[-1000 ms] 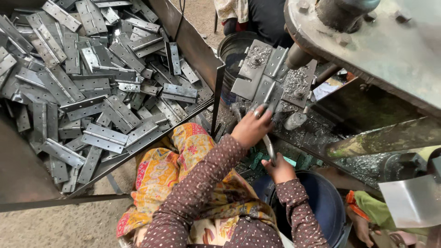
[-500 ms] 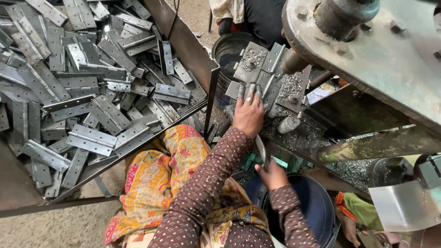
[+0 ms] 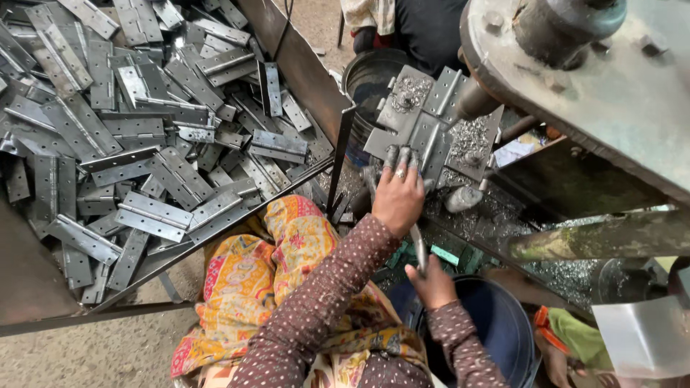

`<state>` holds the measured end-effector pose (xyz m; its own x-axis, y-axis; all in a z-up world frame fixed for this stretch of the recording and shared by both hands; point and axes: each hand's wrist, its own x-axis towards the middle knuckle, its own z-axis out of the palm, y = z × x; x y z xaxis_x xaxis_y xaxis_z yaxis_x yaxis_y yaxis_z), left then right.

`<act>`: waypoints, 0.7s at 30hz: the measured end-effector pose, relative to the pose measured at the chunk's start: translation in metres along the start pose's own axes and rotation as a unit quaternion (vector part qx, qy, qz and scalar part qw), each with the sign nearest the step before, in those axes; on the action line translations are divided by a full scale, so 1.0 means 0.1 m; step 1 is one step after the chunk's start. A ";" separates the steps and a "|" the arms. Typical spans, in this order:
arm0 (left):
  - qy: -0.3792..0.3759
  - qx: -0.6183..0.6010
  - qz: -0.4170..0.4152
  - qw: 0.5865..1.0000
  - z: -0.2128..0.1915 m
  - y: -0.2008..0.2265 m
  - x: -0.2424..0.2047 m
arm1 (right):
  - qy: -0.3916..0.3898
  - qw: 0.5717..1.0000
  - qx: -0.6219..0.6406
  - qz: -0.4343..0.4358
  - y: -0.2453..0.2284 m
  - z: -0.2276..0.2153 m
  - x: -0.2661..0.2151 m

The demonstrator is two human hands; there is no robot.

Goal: The person repeatedly picks up metal hinges from a bin, places them into a drill press jig, and operates the machine to drill holes. The person then removes the processed hinges and places them into a pile.

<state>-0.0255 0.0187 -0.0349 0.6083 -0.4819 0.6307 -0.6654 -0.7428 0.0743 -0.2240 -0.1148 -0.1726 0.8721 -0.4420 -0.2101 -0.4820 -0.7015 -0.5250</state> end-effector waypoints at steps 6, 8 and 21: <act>-0.100 -0.046 -0.027 0.994 0.44 -0.04 0.28 | 0.028 0.998 -0.024 0.045 0.07 0.41 -0.01; -0.095 -0.062 -0.031 0.993 0.47 -0.06 0.34 | 0.075 0.996 -0.019 0.050 0.18 0.74 0.03; -0.077 -0.071 -0.040 0.994 0.44 -0.08 0.41 | -0.026 1.000 -0.001 0.018 0.17 0.09 -0.03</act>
<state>0.0240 -0.0156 -0.0438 0.7132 -0.4979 0.4934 -0.6601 -0.7139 0.2338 -0.2340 -0.1204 -0.1886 0.8571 -0.4382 -0.2709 -0.5136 -0.6862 -0.5150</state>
